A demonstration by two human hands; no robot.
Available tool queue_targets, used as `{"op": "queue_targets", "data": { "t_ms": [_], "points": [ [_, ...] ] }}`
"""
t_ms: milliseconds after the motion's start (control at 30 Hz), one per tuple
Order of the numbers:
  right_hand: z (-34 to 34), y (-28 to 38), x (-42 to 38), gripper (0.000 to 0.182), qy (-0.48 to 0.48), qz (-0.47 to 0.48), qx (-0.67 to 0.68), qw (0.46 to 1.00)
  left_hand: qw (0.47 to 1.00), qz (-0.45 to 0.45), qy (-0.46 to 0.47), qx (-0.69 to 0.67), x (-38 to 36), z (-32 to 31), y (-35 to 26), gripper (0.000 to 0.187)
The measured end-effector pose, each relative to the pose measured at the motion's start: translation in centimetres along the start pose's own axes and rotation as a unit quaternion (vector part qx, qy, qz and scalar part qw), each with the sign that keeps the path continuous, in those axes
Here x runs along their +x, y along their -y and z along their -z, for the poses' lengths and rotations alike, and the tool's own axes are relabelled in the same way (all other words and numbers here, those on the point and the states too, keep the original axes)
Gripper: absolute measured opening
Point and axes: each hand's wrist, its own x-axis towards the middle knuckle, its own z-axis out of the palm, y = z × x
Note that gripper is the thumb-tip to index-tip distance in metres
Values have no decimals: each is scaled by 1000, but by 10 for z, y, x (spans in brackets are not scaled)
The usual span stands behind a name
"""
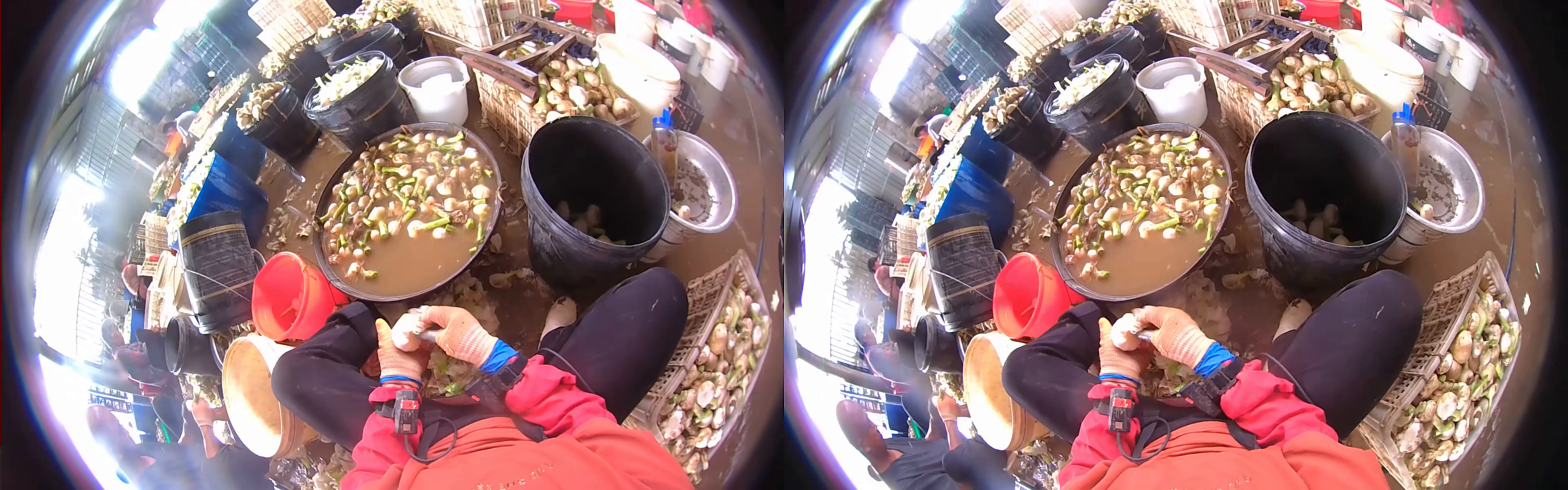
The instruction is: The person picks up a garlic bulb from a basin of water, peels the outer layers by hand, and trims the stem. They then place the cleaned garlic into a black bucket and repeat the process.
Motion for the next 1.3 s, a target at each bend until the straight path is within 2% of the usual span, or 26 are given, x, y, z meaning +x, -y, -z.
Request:
{"op": "queue_targets", "data": {
  "t_ms": [33, 67, 100, 167, 233, 300, 467, 500, 533, 567, 600, 633, 700, 733, 767, 800, 833, 867, 900, 933, 967, 1000, 1033, 1100, 1233, 1300],
  "points": [
    [0, -1, 0, 24, 50, -47, 1, 998, 1000, 2, -12, -7, 1, 2, 0, 62],
    [1, 6, -4, 23, 68, 36, -52, 996, 995, 19, 78, -51, -3, -2, -5, 64],
    [-3, 10, -5, 21, 97, -39, -1, 995, 999, -8, -2, 41, -14, -21, -8, 65],
    [-5, 11, -3, 19, 122, -9, 169, 978, 974, -170, -12, 146, -6, 1, -30, 60],
    [6, 14, -1, 18, 78, -93, 185, 975, 983, -159, 67, -56, -27, -12, -72, 54],
    [14, -7, 1, 13, 35, -173, 54, 983, 958, -276, 75, -34, -60, -17, -115, 51],
    [8, -57, 5, 20, 54, -275, -74, 957, 838, -476, 131, -233, -117, -9, -186, 65],
    [6, -55, 6, 20, 57, -274, -73, 957, 795, -515, 153, -281, -120, -4, -197, 69],
    [3, -53, 5, 20, 61, -261, -4, 963, 780, -503, 189, -321, -127, 1, -210, 80],
    [0, -53, 3, 21, 64, -247, 64, 965, 742, -543, 187, -346, -130, -27, -201, 89],
    [-5, -67, 5, 26, 61, -195, -19, 979, 741, -542, 217, -332, -125, -38, -201, 91],
    [-2, -82, 4, 26, 58, -195, -17, 979, 739, -539, 248, -319, -117, -46, -203, 93],
    [7, -54, 5, 26, 79, -285, -98, 950, 766, -516, 286, -255, -89, -68, -197, 89],
    [6, -65, 5, 25, 71, -278, -103, 952, 798, -511, 248, -203, -73, -82, -189, 81],
    [6, -64, 7, 25, 71, -279, -102, 952, 816, -455, 339, -111, -47, -91, -183, 72],
    [8, -58, 9, 24, 74, -301, -86, 947, 839, -418, 347, -11, -22, -103, -175, 55],
    [9, -57, 11, 23, 78, -324, -72, 940, 885, -381, 258, 66, 11, -106, -171, 38],
    [8, -61, 10, 20, 70, -319, -61, 943, 903, -388, 84, 166, 29, -120, -143, 22],
    [5, -71, 9, 19, 57, -267, -87, 958, 851, -377, 24, 364, 62, -104, -138, 21],
    [4, -78, 9, 21, 65, -281, -87, 954, 541, -524, 18, 658, 127, -51, -140, 26],
    [5, -80, 11, 24, 71, -295, -87, 949, 331, -431, -30, 839, 146, -46, -142, 36],
    [5, -77, 14, 24, 80, -313, -87, 942, 260, -257, -143, 920, 145, -60, -123, 42],
    [4, -77, 16, 25, 76, -315, -89, 942, 217, -212, -147, 942, 162, -44, -123, 40],
    [8, -72, 19, 24, 67, -332, -70, 938, 155, -174, -135, 963, 182, -23, -130, 39],
    [12, -65, 27, 24, 34, -354, -37, 934, 179, -76, -174, 965, 211, -1, -136, 32],
    [13, -66, 29, 24, 22, -350, -33, 936, 370, -106, -85, 919, 237, 29, -146, 28]
  ]
}}
